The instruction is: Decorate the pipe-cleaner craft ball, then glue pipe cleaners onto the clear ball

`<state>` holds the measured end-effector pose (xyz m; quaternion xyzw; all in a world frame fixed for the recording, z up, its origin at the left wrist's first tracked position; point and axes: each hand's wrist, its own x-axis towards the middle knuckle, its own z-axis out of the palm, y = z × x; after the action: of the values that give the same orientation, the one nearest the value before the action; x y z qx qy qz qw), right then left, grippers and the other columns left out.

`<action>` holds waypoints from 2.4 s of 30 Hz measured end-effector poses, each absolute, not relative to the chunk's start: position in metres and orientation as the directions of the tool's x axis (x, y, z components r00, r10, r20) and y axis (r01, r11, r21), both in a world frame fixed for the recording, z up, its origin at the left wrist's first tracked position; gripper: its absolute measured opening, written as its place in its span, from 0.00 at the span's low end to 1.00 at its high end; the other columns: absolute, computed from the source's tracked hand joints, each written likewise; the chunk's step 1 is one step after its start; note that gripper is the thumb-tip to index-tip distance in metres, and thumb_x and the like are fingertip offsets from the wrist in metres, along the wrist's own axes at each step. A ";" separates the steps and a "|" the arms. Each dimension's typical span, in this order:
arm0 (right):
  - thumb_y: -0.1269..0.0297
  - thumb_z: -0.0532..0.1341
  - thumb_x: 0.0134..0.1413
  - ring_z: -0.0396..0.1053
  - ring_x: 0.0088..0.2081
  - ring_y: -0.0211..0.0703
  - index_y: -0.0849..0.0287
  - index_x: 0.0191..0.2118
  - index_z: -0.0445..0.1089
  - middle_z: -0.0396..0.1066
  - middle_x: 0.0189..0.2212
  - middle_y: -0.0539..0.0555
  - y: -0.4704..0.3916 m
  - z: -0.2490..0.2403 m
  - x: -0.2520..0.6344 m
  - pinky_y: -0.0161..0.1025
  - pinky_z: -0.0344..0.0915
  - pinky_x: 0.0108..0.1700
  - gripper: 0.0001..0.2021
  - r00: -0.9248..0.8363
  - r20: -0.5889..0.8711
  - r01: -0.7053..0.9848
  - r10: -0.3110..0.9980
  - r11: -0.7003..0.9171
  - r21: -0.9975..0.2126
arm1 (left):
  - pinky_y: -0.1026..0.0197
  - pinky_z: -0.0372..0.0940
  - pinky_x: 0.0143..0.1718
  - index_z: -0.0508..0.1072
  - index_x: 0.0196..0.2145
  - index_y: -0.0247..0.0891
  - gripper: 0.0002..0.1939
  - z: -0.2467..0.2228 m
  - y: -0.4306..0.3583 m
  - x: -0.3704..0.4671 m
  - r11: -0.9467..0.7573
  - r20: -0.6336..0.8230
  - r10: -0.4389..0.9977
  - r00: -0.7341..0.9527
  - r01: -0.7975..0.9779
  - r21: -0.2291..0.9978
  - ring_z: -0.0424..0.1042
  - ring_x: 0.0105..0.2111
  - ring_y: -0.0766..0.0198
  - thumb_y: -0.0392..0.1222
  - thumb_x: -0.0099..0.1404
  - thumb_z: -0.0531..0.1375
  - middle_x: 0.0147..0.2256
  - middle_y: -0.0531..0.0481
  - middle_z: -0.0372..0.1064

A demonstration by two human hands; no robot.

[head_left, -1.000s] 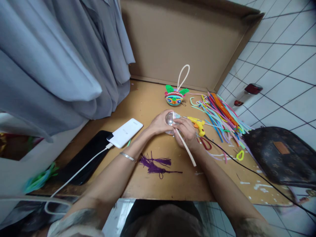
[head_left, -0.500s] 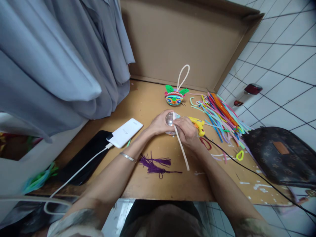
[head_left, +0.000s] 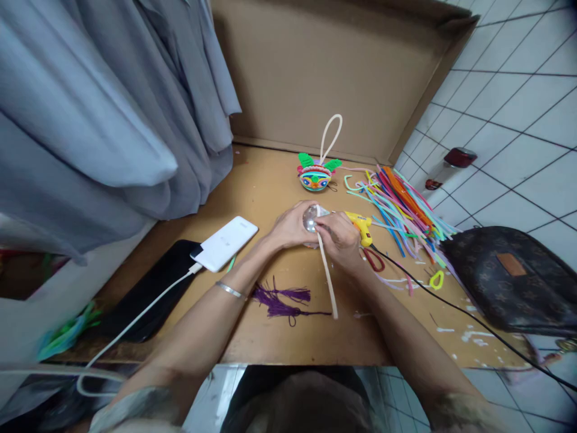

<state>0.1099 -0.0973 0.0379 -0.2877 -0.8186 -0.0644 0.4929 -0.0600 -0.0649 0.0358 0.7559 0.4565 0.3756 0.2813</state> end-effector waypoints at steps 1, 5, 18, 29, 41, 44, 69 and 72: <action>0.68 0.59 0.65 0.74 0.39 0.46 0.54 0.44 0.75 0.78 0.35 0.54 -0.098 0.038 0.109 0.45 0.71 0.42 0.07 -0.339 0.843 0.530 0.418 0.825 -0.195 | 0.45 0.67 0.60 0.67 0.59 0.37 0.42 0.036 -0.065 -0.060 -0.428 0.313 0.900 0.302 0.484 0.763 0.72 0.56 0.44 0.46 0.46 0.71 0.58 0.39 0.70; 0.68 0.59 0.65 0.73 0.37 0.46 0.54 0.43 0.73 0.77 0.34 0.54 -0.099 0.039 0.108 0.45 0.70 0.40 0.06 -0.303 0.845 0.524 0.441 0.817 -0.238 | 0.43 0.67 0.59 0.66 0.59 0.37 0.43 0.034 -0.064 -0.060 -0.439 0.320 0.895 0.310 0.491 0.753 0.72 0.56 0.43 0.46 0.46 0.71 0.57 0.38 0.71; 0.56 0.65 0.56 0.58 0.67 0.59 0.46 0.67 0.57 0.58 0.66 0.58 -0.093 0.039 0.113 0.63 0.57 0.68 0.34 -0.176 0.666 0.504 0.725 0.648 -0.572 | 0.42 0.66 0.61 0.67 0.59 0.36 0.44 0.030 -0.061 -0.061 -0.480 0.358 0.872 0.333 0.448 0.754 0.71 0.57 0.43 0.48 0.45 0.73 0.58 0.36 0.69; 0.54 0.67 0.56 0.64 0.65 0.55 0.47 0.70 0.56 0.63 0.66 0.55 -0.085 0.029 0.117 0.59 0.60 0.68 0.38 -0.213 0.478 0.316 0.852 0.523 -0.792 | 0.42 0.67 0.59 0.68 0.58 0.38 0.44 0.030 -0.061 -0.063 -0.456 0.339 0.885 0.319 0.448 0.769 0.72 0.56 0.43 0.50 0.44 0.73 0.58 0.38 0.70; 0.50 0.62 0.62 0.63 0.66 0.56 0.48 0.70 0.55 0.63 0.67 0.57 -0.088 0.039 0.118 0.60 0.58 0.69 0.34 -0.329 0.503 0.347 0.799 0.598 -0.723 | 0.46 0.70 0.55 0.69 0.59 0.41 0.43 0.029 -0.062 -0.064 -0.451 0.344 0.881 0.326 0.356 0.818 0.75 0.53 0.47 0.48 0.44 0.74 0.54 0.41 0.73; 0.51 0.61 0.62 0.62 0.66 0.57 0.49 0.70 0.55 0.63 0.67 0.58 -0.090 0.041 0.119 0.61 0.57 0.69 0.33 -0.343 0.492 0.399 0.800 0.598 -0.695 | 0.47 0.71 0.53 0.70 0.58 0.41 0.43 0.030 -0.062 -0.063 -0.455 0.344 0.876 0.339 0.337 0.824 0.76 0.50 0.49 0.49 0.44 0.73 0.52 0.43 0.75; 0.55 0.58 0.64 0.60 0.66 0.56 0.50 0.71 0.52 0.60 0.66 0.61 -0.088 0.037 0.118 0.61 0.59 0.67 0.33 -0.311 0.577 0.454 0.755 0.652 -0.608 | 0.47 0.72 0.50 0.63 0.57 0.43 0.44 0.033 -0.067 -0.064 -0.415 0.314 0.897 0.311 0.351 0.840 0.76 0.46 0.51 0.50 0.44 0.72 0.51 0.44 0.73; 0.56 0.58 0.63 0.60 0.66 0.56 0.51 0.71 0.53 0.60 0.66 0.62 -0.088 0.037 0.118 0.61 0.60 0.67 0.33 -0.303 0.572 0.455 0.762 0.643 -0.616 | 0.49 0.72 0.47 0.64 0.56 0.42 0.41 0.033 -0.068 -0.065 -0.413 0.303 0.898 0.320 0.371 0.832 0.76 0.43 0.53 0.51 0.46 0.71 0.46 0.46 0.74</action>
<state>0.1175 -0.0878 0.0372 -0.3858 -0.7886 0.1719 0.4468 -0.0648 -0.0676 0.0332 0.7412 0.4279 0.3962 0.3324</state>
